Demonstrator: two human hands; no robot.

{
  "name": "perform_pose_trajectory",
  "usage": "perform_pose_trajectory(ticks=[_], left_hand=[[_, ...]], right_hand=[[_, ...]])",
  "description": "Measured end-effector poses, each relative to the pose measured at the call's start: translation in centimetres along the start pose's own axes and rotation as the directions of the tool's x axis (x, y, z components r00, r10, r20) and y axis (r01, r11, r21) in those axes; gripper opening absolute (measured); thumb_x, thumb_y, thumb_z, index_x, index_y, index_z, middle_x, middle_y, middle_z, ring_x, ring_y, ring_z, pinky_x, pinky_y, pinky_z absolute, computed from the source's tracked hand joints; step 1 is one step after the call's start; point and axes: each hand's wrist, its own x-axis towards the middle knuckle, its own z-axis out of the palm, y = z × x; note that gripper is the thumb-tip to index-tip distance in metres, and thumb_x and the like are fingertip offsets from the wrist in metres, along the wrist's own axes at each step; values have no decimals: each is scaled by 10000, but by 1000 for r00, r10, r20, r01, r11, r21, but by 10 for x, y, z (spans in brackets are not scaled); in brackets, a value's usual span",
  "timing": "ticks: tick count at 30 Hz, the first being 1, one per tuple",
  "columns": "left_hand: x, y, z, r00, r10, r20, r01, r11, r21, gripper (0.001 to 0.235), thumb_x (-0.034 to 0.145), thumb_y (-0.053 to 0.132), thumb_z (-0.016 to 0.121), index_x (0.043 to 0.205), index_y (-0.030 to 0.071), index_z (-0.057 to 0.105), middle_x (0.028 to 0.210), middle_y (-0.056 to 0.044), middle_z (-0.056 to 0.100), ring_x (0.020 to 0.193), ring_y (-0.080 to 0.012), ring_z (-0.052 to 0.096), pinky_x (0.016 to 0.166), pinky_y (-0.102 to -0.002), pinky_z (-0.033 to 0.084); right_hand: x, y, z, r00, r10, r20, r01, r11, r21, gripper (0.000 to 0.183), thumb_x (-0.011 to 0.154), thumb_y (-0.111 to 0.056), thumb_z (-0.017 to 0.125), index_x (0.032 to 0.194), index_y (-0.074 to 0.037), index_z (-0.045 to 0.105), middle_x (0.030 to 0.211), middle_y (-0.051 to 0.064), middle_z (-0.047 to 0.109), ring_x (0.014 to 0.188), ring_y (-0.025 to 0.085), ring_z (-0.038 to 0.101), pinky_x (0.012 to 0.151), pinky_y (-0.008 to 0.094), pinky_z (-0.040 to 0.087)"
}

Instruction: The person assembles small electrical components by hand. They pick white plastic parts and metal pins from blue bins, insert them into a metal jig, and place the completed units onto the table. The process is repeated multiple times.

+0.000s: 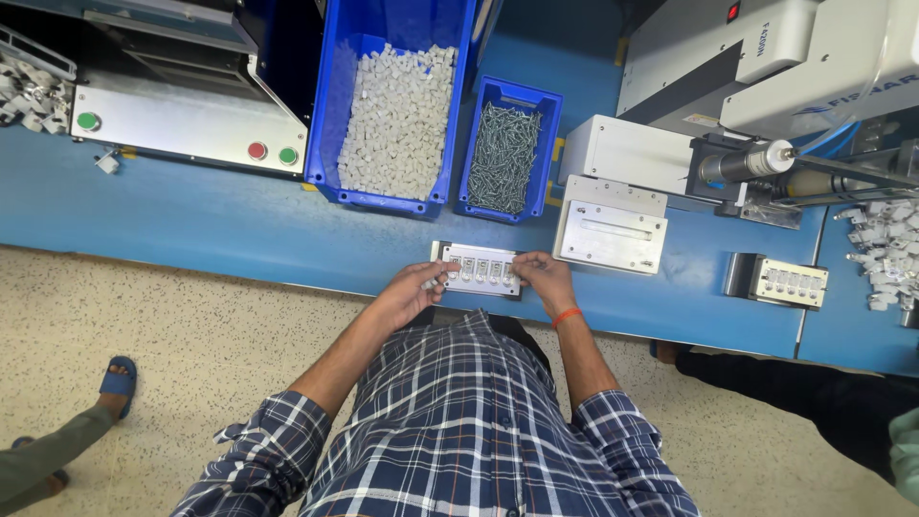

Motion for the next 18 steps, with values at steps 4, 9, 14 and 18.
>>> perform_pose_trajectory(ticks=[4,9,14,18], left_hand=[[0,5,5,995,-72,67,69,997,42,371,1053,276,540,1262,19,705,808,76,536,659,-31,484,584,-168,452],[-1,5,17,988,-106,112,101,994,53,469,1072,395,514,1224,-3,711,777,74,515,637,-24,473,558,-174,434],[5,-11,26,990,-91,103,77,989,129,536,1041,476,536,1194,-7,710,768,69,524,621,-36,463,531,-193,416],[13,-26,39,997,-39,71,24,979,204,444,1043,481,587,1024,44,665,779,40,537,639,-56,471,533,-211,409]], right_hand=[[-12,-5,7,996,-82,-48,79,995,-55,162,830,-62,804,976,-7,759,832,45,735,724,102,645,641,235,520],[-66,-38,33,861,-471,-192,339,813,-474,132,835,-93,842,951,-55,791,862,53,739,741,130,643,672,279,525],[-108,-73,44,839,-543,-2,522,808,-273,252,851,-122,817,1089,-68,758,1046,46,768,849,109,689,737,264,564],[-109,-89,43,778,-611,143,624,730,-278,289,852,-134,835,1123,-65,761,1056,65,797,880,129,712,771,277,563]])
